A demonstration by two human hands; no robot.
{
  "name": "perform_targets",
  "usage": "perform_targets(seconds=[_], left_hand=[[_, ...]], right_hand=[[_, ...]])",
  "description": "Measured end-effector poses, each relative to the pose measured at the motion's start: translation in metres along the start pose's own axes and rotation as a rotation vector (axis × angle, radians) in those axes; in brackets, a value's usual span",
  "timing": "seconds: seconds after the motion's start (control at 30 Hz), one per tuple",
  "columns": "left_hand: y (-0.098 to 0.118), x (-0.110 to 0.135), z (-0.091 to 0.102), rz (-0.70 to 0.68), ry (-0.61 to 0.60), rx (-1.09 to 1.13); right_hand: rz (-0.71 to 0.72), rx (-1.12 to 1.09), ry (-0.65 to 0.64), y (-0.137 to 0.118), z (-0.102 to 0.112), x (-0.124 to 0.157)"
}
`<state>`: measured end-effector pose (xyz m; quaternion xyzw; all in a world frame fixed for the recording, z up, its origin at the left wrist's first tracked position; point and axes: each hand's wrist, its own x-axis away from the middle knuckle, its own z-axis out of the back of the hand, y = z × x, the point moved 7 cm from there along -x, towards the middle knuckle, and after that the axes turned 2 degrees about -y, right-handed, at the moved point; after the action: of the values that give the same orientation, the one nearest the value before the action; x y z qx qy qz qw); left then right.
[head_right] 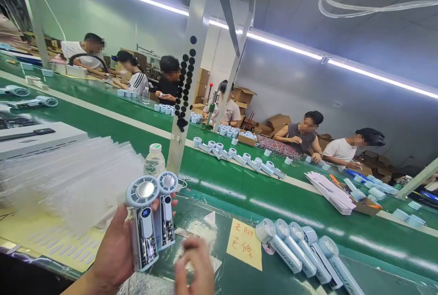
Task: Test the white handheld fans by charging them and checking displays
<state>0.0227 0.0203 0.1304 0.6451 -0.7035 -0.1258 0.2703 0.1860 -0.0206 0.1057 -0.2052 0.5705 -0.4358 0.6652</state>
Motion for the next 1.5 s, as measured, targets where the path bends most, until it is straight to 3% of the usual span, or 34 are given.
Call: perform_targets(seconds=[0.07,0.1,0.23,0.4,1.0,1.1,1.2,1.27,1.37,1.5], left_hand=[[-0.006,0.002,-0.006,0.040,-0.017,-0.013],[-0.011,0.003,-0.010,0.069,-0.043,-0.021],[-0.031,0.004,-0.015,0.182,-0.142,-0.014],[-0.035,-0.001,-0.005,0.173,-0.101,-0.045],[-0.029,-0.004,-0.006,0.072,-0.190,-0.145],[-0.036,-0.005,0.001,0.081,-0.227,-0.131],[-0.038,-0.014,0.017,0.067,-0.193,-0.196],[-0.029,-0.022,0.034,0.036,-0.109,-0.283],[0.001,-0.022,0.057,-0.012,-0.012,-0.492],[0.045,0.005,0.081,-0.095,-0.016,-0.766]], right_hand=[[0.003,0.229,0.152,-0.009,0.018,-0.009],[0.044,0.285,0.164,-0.017,0.019,-0.012],[0.378,0.246,0.005,-0.058,-0.010,-0.009],[0.480,0.243,0.027,-0.073,-0.022,-0.002],[0.236,0.224,-0.051,-0.054,-0.024,0.010],[0.106,0.279,-0.038,-0.043,-0.030,0.006],[-0.090,0.343,-0.212,-0.029,-0.044,-0.004],[-0.130,0.364,-0.324,-0.027,-0.048,-0.014],[-0.051,0.400,-0.322,-0.030,-0.043,-0.035],[-0.061,0.670,-0.376,-0.004,-0.052,-0.055]])
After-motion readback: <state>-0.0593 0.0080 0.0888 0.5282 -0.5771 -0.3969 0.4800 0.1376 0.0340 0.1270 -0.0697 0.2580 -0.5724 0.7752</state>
